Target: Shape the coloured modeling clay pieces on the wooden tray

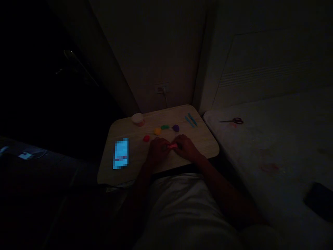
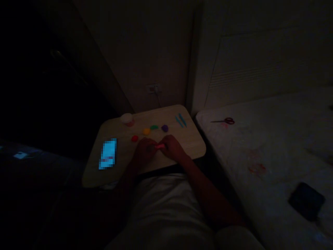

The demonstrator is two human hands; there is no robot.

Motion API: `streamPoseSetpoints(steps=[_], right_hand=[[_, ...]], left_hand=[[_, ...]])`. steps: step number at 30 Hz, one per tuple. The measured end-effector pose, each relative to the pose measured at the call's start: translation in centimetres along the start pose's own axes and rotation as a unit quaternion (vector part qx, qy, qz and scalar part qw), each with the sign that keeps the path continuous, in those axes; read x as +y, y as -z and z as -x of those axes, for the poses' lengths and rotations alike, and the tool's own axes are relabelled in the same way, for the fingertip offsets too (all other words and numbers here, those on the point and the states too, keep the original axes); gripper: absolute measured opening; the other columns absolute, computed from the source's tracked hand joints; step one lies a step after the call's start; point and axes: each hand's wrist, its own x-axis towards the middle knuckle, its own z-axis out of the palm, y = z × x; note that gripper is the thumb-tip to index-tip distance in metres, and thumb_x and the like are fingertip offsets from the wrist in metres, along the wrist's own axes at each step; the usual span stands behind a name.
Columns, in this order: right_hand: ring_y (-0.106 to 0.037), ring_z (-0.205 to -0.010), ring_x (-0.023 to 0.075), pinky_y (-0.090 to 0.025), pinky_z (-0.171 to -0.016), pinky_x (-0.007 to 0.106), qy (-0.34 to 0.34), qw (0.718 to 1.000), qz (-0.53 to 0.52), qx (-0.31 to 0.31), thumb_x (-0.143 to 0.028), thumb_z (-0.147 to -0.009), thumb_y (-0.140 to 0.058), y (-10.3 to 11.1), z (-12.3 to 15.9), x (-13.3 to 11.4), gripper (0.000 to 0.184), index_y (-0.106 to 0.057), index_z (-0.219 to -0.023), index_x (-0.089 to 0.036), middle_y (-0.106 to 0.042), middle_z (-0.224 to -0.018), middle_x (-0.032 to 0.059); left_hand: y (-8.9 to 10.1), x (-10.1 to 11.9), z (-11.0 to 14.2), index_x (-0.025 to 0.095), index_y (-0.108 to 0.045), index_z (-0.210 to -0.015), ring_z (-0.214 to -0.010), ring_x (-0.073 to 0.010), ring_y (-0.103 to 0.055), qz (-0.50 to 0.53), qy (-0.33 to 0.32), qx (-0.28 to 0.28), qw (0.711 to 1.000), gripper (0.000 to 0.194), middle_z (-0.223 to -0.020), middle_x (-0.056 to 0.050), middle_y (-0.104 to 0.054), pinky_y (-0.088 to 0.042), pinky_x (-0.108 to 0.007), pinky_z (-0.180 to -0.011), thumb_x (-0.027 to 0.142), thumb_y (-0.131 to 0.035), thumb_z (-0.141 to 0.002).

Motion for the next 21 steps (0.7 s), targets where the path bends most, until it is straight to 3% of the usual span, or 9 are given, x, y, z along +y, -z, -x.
streamPoseSetpoints(steps=[13,21], right_hand=[[-0.063,-0.091,0.0223,-0.046,-0.086,0.035,-0.006,1.0,-0.015,-0.009,-0.014,-0.081,-0.075,0.21,0.15,-0.08,0.013,-0.076,-0.094,-0.018,-0.072,-0.092,0.0067],[-0.064,-0.093,0.0228,-0.047,-0.088,0.036,-0.013,1.0,-0.028,0.0,-0.017,-0.09,-0.069,-0.02,-0.25,-0.11,0.008,-0.074,-0.096,-0.018,-0.073,-0.094,0.008]], left_hand=[[-0.04,-0.25,0.04,0.022,-0.069,-0.087,-0.094,-0.0231,-0.064,0.014,0.007,-0.015,1.0,0.007,-0.094,-0.003,-0.074,-0.046,-0.04,-0.091,0.022,-0.072,-0.081],[-0.17,-0.19,-0.32,0.023,-0.07,-0.091,-0.095,-0.0238,-0.064,0.006,0.025,-0.002,1.0,0.005,-0.097,-0.003,-0.075,-0.045,-0.041,-0.091,0.024,-0.071,-0.086]])
